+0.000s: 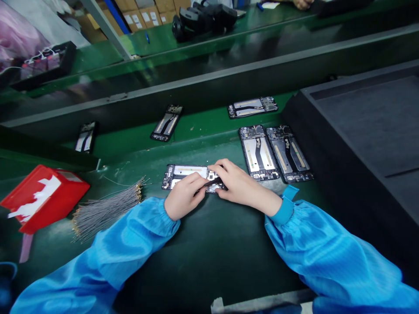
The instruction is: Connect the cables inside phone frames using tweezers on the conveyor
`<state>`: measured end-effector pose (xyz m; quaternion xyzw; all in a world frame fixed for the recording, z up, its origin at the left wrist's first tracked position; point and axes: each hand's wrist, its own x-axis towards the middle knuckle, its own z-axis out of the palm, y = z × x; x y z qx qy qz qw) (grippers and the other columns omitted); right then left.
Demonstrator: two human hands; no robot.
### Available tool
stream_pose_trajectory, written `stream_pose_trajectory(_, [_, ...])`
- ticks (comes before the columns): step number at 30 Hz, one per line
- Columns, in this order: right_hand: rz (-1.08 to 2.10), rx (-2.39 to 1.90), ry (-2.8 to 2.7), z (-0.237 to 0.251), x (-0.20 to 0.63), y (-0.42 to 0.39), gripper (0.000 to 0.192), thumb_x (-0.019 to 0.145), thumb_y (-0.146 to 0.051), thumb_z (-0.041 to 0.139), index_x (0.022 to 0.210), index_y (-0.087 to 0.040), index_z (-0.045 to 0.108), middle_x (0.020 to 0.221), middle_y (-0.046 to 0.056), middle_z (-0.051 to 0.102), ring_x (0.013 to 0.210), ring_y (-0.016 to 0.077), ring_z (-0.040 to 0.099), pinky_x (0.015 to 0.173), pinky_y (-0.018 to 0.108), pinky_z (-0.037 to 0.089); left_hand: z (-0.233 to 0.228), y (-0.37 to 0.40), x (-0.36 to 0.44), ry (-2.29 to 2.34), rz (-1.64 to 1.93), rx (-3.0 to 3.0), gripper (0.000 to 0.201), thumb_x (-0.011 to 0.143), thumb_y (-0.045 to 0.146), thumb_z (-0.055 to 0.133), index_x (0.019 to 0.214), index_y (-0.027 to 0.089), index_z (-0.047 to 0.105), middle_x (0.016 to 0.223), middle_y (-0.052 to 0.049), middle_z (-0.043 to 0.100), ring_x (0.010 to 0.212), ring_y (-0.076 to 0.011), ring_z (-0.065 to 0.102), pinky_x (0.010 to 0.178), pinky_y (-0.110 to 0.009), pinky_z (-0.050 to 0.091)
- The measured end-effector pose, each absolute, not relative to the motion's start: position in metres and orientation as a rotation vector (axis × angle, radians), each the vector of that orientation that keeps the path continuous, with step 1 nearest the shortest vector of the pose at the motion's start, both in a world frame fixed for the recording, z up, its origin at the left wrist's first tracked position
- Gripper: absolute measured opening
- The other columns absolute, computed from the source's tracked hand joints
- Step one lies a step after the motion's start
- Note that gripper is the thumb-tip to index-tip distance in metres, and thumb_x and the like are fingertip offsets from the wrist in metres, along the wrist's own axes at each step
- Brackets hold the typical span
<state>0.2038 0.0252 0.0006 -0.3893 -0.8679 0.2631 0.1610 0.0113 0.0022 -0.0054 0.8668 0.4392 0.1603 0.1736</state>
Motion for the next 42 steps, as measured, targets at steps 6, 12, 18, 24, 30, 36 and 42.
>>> stream_pose_trajectory(6, [0.791,-1.128,-2.443,0.001,0.203,0.024,0.056,0.071,-0.018,0.054,0.124,-0.022,0.034,0.114,0.008,0.042,0.100,0.0227,0.051,0.082,0.037,0.047,-0.010,-0.002,0.003,1.021,0.555,2.429,0.024,0.082,0.014,0.040,0.093,0.019,0.061,0.075,-0.002,0.052,0.073,-0.0138,0.049,0.068,-0.026,0.042])
stream_pose_trajectory(12, [0.883,-1.178,-2.442,0.006,0.203,0.028,0.059,0.072,-0.018,0.054,0.126,-0.023,0.031,0.117,0.008,0.040,0.099,0.0225,0.052,0.081,0.036,0.047,-0.012,-0.005,0.001,0.979,0.579,2.498,0.026,0.081,0.012,0.040,0.093,0.019,0.061,0.074,-0.002,0.053,0.072,-0.0141,0.048,0.066,-0.028,0.040])
stream_pose_trajectory(18, [0.864,-1.314,-2.513,0.011,0.192,0.030,0.066,0.065,-0.017,0.057,0.126,-0.023,0.032,0.112,0.009,0.039,0.093,0.0246,0.053,0.079,0.039,0.046,-0.010,-0.006,0.002,0.960,0.522,2.654,0.025,0.081,0.012,0.041,0.095,0.018,0.061,0.077,-0.004,0.054,0.074,-0.0157,0.046,0.066,-0.028,0.040])
stream_pose_trajectory(24, [0.888,-1.365,-2.532,0.013,0.191,0.029,0.065,0.066,-0.017,0.054,0.126,-0.019,0.030,0.114,0.010,0.037,0.093,0.0241,0.053,0.080,0.038,0.046,-0.009,0.003,-0.009,0.862,0.507,2.765,0.026,0.084,0.014,0.039,0.099,0.018,0.061,0.077,-0.004,0.054,0.072,-0.0154,0.044,0.066,-0.028,0.041])
stream_pose_trajectory(30, [0.890,-1.327,-2.497,0.012,0.195,0.029,0.064,0.067,-0.019,0.056,0.125,-0.023,0.031,0.114,0.008,0.038,0.093,0.0225,0.054,0.080,0.036,0.047,-0.010,0.015,-0.025,0.761,0.539,2.674,0.030,0.088,0.017,0.036,0.100,0.022,0.062,0.074,-0.002,0.050,0.069,-0.0118,0.043,0.065,-0.023,0.041])
stream_pose_trajectory(36, [0.867,-1.359,-2.521,0.011,0.192,0.031,0.063,0.068,-0.024,0.058,0.125,-0.020,0.032,0.111,0.009,0.038,0.089,0.0228,0.054,0.080,0.038,0.046,-0.013,0.015,-0.024,0.774,0.564,2.686,0.029,0.089,0.019,0.036,0.101,0.023,0.063,0.072,-0.002,0.047,0.066,-0.0108,0.042,0.063,-0.022,0.039])
stream_pose_trajectory(42, [0.880,-1.414,-2.551,0.015,0.189,0.033,0.063,0.066,-0.024,0.059,0.124,-0.019,0.035,0.110,0.010,0.039,0.085,0.0226,0.054,0.077,0.038,0.046,-0.013,0.015,-0.024,0.774,0.564,2.685,0.029,0.089,0.019,0.035,0.099,0.023,0.063,0.072,-0.002,0.047,0.067,-0.0109,0.043,0.064,-0.022,0.040])
